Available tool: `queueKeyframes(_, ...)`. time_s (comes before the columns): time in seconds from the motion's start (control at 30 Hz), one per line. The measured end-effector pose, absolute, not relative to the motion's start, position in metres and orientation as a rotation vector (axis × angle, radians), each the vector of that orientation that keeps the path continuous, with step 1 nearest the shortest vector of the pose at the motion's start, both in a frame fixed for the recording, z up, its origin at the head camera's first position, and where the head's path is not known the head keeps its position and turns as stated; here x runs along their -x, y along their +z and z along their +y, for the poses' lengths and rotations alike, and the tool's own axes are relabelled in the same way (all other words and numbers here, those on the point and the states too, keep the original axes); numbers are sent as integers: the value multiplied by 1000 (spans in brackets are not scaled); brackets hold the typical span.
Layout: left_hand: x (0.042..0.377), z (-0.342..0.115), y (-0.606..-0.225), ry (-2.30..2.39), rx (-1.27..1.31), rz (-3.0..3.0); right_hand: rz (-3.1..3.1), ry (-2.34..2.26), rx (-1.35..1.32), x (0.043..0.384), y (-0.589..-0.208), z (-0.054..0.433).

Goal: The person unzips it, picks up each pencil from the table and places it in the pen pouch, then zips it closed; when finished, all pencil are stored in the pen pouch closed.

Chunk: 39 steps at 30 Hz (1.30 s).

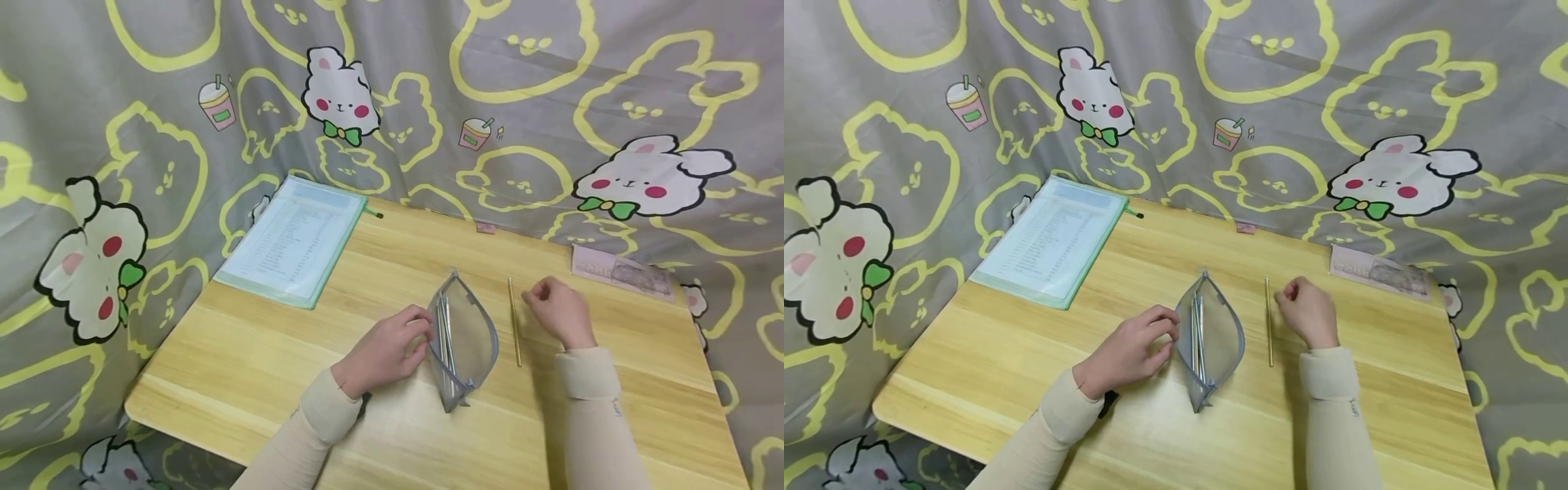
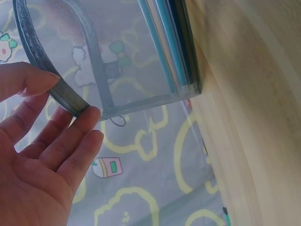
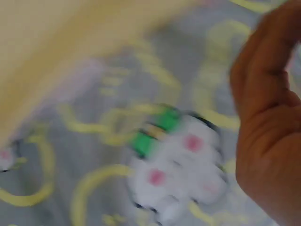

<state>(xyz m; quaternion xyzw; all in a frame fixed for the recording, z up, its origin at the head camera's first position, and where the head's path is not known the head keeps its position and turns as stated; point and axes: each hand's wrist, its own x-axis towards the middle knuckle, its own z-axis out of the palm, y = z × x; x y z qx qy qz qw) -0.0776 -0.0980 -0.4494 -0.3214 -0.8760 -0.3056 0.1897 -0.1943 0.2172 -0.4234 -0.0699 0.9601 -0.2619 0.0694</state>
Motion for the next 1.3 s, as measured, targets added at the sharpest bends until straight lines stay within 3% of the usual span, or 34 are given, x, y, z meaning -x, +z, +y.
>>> queueKeyframes(0.2,75,-98,-452,-867,924,-2482,2872,-673,121,196,-478,220)
queueKeyframes(0.53,74,-97,-453,-858,906,-2472,2875,-590,231,188,-475,198)
queueKeyframes(0.77,76,-99,-449,-860,900,-2478,2809,-843,251,182,-431,199)
queueKeyframes(1.0,77,-100,-448,-854,889,-2496,2711,-1065,357,154,-376,173)
queueKeyframes(1.3,77,-100,-448,-875,880,-2508,2577,-1089,561,125,-369,141)
